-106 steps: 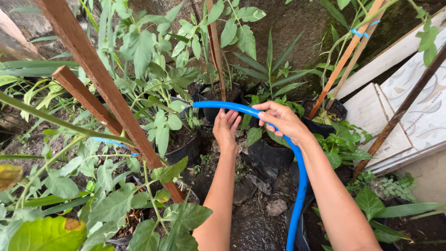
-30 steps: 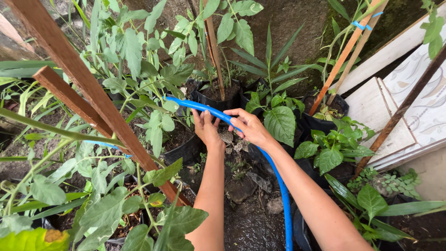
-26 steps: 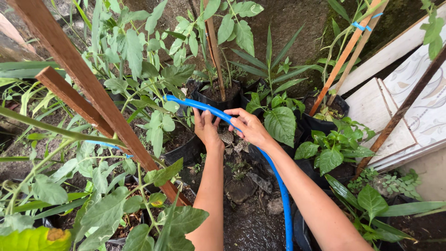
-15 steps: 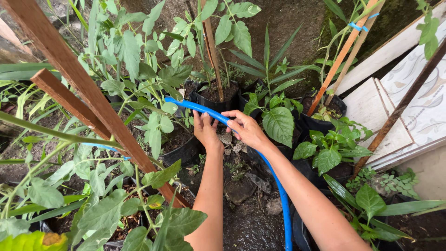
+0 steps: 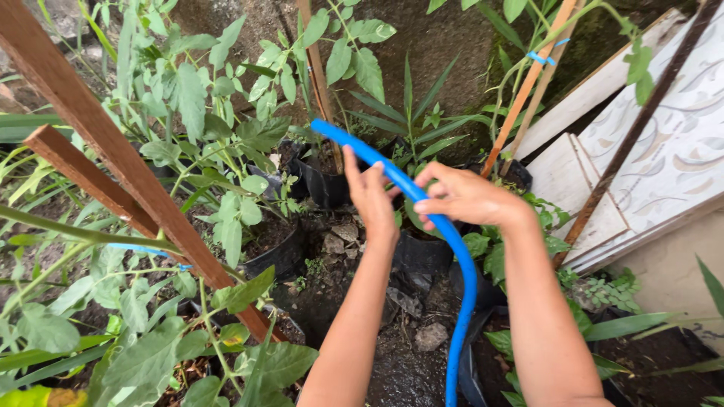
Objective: The person waters various potted plants and garden areas using a blue hose, moving the hose to different locations and plants throughout the episode.
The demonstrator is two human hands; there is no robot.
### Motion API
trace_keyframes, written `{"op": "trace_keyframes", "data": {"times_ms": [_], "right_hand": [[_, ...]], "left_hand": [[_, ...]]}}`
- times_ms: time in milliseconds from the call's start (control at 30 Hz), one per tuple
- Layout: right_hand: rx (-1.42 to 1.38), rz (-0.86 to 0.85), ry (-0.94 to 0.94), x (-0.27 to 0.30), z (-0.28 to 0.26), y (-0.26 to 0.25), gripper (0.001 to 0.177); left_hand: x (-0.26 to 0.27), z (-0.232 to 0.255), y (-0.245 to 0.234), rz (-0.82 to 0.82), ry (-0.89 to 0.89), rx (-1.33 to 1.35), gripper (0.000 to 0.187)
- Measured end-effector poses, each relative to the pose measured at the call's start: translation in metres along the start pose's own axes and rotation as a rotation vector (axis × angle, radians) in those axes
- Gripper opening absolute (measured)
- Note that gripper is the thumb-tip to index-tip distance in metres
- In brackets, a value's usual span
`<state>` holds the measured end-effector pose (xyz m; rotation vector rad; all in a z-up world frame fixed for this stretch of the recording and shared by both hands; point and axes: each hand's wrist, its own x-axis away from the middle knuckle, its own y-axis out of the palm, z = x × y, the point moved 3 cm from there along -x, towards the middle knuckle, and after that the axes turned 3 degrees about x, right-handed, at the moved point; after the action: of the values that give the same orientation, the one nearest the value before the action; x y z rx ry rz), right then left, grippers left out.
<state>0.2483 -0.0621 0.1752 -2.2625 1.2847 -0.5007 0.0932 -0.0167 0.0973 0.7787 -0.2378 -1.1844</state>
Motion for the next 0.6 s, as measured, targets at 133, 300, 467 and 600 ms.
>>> {"op": "trace_keyframes", "data": {"times_ms": [133, 300, 467, 600], "right_hand": [[0.003, 0.03, 0.135, 0.026, 0.018, -0.035, 0.033], [0.1, 0.401, 0.077, 0.035, 0.02, -0.07, 0.042], [0.093, 0.73, -0.293, 0.014, -0.002, -0.085, 0.043], [0.11, 0.794, -0.339, -0.008, -0.017, -0.101, 0.062]], "left_hand": [[0.021, -0.004, 0.037, -0.225, 0.014, -0.069, 0.076], [0.052, -0.008, 0.074, -0.344, 0.174, -0.375, 0.081], [0.078, -0.029, 0.095, -0.496, 0.387, -0.644, 0.078], [0.084, -0.045, 0.113, -0.508, 0.575, -0.749, 0.07]]}}
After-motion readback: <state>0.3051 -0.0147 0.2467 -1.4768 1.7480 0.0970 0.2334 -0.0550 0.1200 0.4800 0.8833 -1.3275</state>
